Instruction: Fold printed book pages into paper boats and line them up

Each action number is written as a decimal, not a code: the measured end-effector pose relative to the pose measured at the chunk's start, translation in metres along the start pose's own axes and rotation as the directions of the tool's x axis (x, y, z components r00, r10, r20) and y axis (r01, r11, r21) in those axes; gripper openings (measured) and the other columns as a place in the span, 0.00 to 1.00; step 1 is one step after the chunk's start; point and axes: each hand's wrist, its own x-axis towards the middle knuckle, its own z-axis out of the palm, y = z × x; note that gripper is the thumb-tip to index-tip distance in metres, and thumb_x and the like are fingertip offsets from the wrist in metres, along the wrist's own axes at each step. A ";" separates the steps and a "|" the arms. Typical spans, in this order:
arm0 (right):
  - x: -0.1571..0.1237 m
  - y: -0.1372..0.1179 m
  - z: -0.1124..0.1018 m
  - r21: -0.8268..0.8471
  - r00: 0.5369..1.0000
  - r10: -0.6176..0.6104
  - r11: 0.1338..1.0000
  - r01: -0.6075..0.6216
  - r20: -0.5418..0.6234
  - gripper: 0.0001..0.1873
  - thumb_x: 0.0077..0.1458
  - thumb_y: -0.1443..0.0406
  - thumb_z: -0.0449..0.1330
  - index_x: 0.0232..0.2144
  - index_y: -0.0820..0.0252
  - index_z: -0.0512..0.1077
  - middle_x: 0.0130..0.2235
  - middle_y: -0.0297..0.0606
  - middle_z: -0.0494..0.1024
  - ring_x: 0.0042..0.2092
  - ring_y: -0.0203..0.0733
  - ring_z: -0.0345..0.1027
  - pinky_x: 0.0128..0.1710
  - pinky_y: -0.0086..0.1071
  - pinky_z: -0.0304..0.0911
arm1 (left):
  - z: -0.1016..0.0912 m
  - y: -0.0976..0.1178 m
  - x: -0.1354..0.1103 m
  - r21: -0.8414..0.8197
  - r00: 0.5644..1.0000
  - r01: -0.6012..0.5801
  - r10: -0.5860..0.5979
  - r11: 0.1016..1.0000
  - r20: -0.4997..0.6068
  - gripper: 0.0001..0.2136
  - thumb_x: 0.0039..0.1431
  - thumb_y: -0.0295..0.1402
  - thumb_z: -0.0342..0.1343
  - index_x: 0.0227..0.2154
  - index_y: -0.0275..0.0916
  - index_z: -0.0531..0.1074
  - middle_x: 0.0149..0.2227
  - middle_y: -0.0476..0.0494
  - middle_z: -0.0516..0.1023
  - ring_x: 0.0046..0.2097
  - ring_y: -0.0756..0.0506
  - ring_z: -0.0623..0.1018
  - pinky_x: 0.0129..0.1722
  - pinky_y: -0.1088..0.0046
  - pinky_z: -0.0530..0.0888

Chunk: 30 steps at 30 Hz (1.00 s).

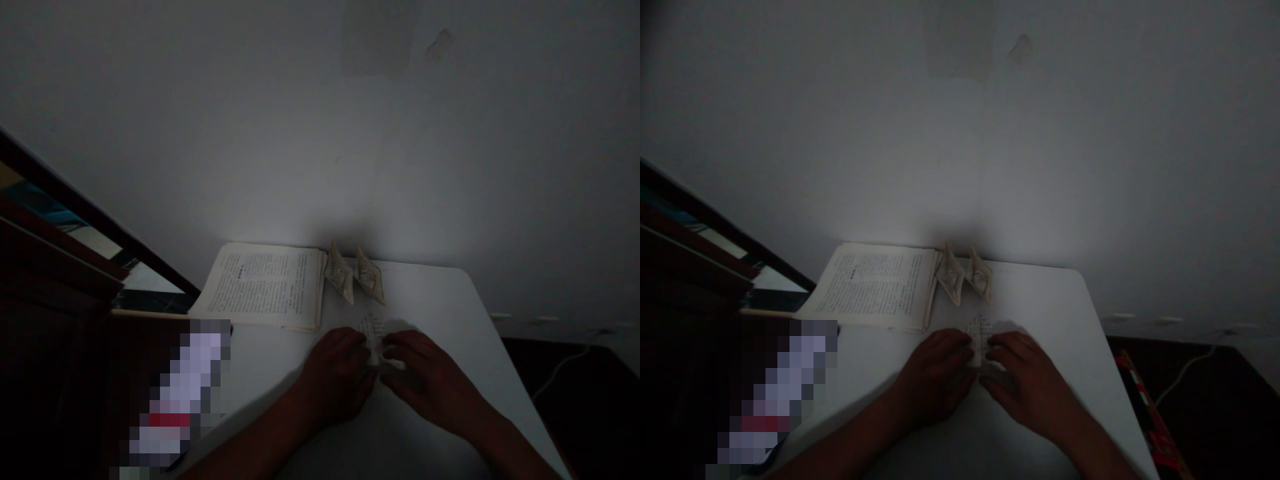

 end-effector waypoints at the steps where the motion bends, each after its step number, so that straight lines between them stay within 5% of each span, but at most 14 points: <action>1: 0.002 0.002 0.001 -0.011 0.999 0.021 1.000 -0.021 -0.032 0.12 0.55 0.62 0.57 0.42 0.59 0.70 0.46 0.44 0.73 0.49 0.46 0.64 0.50 0.42 0.61 | 0.001 -0.001 0.000 0.011 1.000 0.010 -0.010 1.000 -0.019 0.10 0.55 0.32 0.52 0.39 0.34 0.70 0.45 0.37 0.71 0.48 0.39 0.69 0.50 0.60 0.68; 6: 0.015 0.010 0.002 -0.083 0.982 0.149 0.984 -0.159 -0.115 0.14 0.56 0.63 0.55 0.44 0.62 0.70 0.44 0.46 0.74 0.47 0.49 0.65 0.49 0.44 0.61 | 0.005 -0.004 0.001 0.037 1.000 0.017 -0.016 0.999 -0.023 0.12 0.54 0.32 0.53 0.41 0.35 0.70 0.48 0.37 0.69 0.51 0.38 0.67 0.52 0.58 0.66; 15: 0.043 0.015 0.017 0.062 0.940 0.339 0.938 -0.340 0.031 0.17 0.52 0.63 0.58 0.45 0.60 0.71 0.39 0.42 0.76 0.42 0.47 0.69 0.45 0.42 0.61 | 0.007 -0.007 0.001 0.030 1.000 -0.018 0.018 0.999 -0.002 0.07 0.55 0.29 0.52 0.35 0.35 0.71 0.45 0.38 0.71 0.48 0.40 0.69 0.49 0.60 0.67; 20: 0.041 0.015 0.019 0.128 0.943 0.321 0.935 -0.330 0.088 0.13 0.50 0.66 0.58 0.41 0.56 0.72 0.40 0.39 0.75 0.43 0.46 0.68 0.46 0.42 0.58 | 0.006 -0.010 0.004 0.006 0.999 -0.032 0.032 0.999 -0.023 0.05 0.55 0.27 0.51 0.33 0.37 0.72 0.43 0.40 0.73 0.47 0.41 0.70 0.47 0.60 0.69; 26: 0.038 0.009 0.019 0.033 0.954 0.300 0.953 -0.300 -0.005 0.18 0.50 0.64 0.59 0.45 0.56 0.70 0.40 0.43 0.73 0.45 0.50 0.65 0.45 0.47 0.56 | 0.007 -0.013 0.005 -0.031 0.999 -0.037 0.036 0.999 -0.030 0.05 0.55 0.26 0.52 0.32 0.37 0.72 0.41 0.41 0.73 0.45 0.43 0.71 0.46 0.61 0.69; 30: 0.042 0.006 0.018 0.055 0.948 0.317 0.947 -0.317 0.007 0.12 0.49 0.66 0.59 0.39 0.56 0.72 0.39 0.41 0.73 0.45 0.49 0.66 0.45 0.47 0.57 | 0.010 -0.014 0.003 -0.069 0.999 -0.023 0.022 0.997 -0.024 0.04 0.54 0.27 0.54 0.32 0.37 0.72 0.41 0.41 0.73 0.45 0.43 0.71 0.46 0.62 0.69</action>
